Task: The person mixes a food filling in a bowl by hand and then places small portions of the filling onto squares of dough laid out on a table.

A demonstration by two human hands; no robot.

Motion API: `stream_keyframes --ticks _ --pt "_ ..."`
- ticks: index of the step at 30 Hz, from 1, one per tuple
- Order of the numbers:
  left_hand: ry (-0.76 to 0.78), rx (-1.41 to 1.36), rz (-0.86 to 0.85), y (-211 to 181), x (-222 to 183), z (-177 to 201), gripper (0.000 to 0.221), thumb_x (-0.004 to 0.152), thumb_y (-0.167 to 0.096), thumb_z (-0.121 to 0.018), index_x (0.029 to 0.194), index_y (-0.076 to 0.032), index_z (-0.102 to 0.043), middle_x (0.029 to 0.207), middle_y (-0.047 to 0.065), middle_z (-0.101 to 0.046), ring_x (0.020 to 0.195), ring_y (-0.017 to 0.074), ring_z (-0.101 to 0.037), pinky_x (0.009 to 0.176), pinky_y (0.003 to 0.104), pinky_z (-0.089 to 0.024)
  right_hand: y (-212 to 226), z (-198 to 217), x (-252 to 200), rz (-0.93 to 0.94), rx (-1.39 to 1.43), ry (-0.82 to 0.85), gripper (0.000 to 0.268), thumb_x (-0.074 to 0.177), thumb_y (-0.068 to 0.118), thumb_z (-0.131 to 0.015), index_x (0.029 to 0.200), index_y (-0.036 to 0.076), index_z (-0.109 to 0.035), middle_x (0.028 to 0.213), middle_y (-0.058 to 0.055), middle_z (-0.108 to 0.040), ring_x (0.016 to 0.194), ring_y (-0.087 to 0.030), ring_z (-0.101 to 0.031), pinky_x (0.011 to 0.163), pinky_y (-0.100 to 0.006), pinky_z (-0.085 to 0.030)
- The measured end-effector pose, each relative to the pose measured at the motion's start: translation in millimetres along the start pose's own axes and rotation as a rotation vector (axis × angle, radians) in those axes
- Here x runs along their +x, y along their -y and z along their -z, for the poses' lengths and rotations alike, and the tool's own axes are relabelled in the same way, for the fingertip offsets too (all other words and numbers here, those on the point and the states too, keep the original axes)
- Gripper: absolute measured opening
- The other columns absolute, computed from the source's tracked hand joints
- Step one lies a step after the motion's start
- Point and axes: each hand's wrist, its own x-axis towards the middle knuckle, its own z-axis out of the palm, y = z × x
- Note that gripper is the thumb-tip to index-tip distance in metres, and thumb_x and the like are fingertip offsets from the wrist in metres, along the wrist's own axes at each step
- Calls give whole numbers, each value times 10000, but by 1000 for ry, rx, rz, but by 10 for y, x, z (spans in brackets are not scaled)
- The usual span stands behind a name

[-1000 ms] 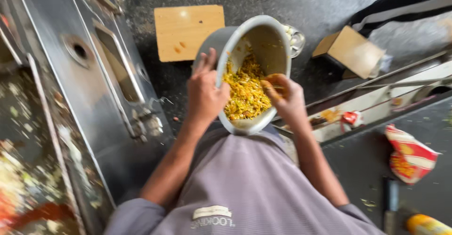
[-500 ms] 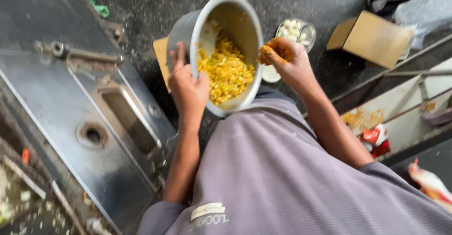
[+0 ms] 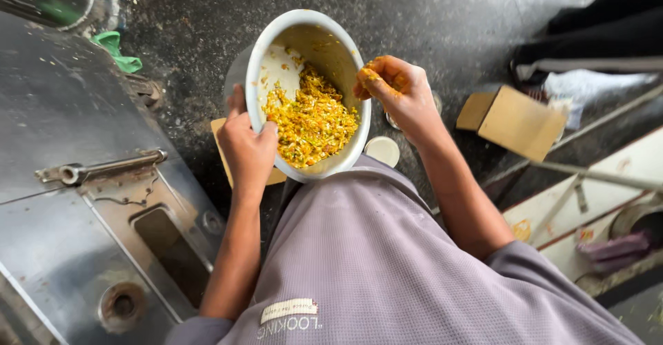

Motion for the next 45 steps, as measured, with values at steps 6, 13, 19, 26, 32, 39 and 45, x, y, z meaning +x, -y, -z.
stream_keyframes --ticks 6,13,19,26,32,39,45 --pt "42 14 76 483 1326 -496 346 745 -32 -626 1057 47 -752 1423 350 -517 1292 530 -488 1086 461 -460 -99 64 1337 -52 -25 -31 209 1065 158 -632 1050 -46 -676 935 -89 -742 879 -150 -721 842 -306 -607" --pt "-133 81 133 974 3199 -482 330 725 -44 -657 1017 87 -736 1416 329 -539 1315 565 -470 1070 518 -465 -36 -185 3380 -228 -204 18 206 1016 144 -628 1048 -47 -701 905 -99 -745 844 -167 -722 804 -331 -611" --pt "-195 135 242 1332 4277 -113 186 707 -39 -651 816 110 -675 1452 301 -549 1352 567 -473 1041 512 -500 87 -506 5040 -186 -111 212 219 1070 154 -616 1067 -56 -680 928 -91 -736 863 -157 -708 837 -322 -601" --pt "-298 220 447 1933 5336 345 329 719 -100 -694 1020 22 -744 1420 300 -561 1134 512 -616 961 507 -535 -135 -1137 6817 -217 -151 355 217 1046 158 -627 1070 -50 -684 935 -98 -744 870 -158 -721 821 -306 -603" --pt "-353 185 715 2543 6697 708 326 763 -143 -685 1056 -22 -764 1181 236 -753 1038 420 -734 932 445 -577 -295 -1716 8568 -315 -59 446 203 1037 142 -605 1064 -39 -694 918 -86 -750 844 -136 -715 789 -277 -593" --pt "-442 372 461 2809 8323 1089 298 768 -72 -720 1045 16 -787 1377 299 -620 1237 436 -644 1042 471 -526 441 -2425 10639 -91 -38 488 220 1078 168 -630 1027 -40 -679 858 -70 -713 765 -113 -653 716 -263 -563" --pt "-300 193 710 3403 10125 1181 253 790 -130 -708 995 13 -743 1219 251 -729 1053 409 -727 950 450 -566 893 -3034 12227 94 -21 516 196 1089 158 -636 1073 -34 -675 917 -64 -735 869 -102 -709 814 -254 -596"
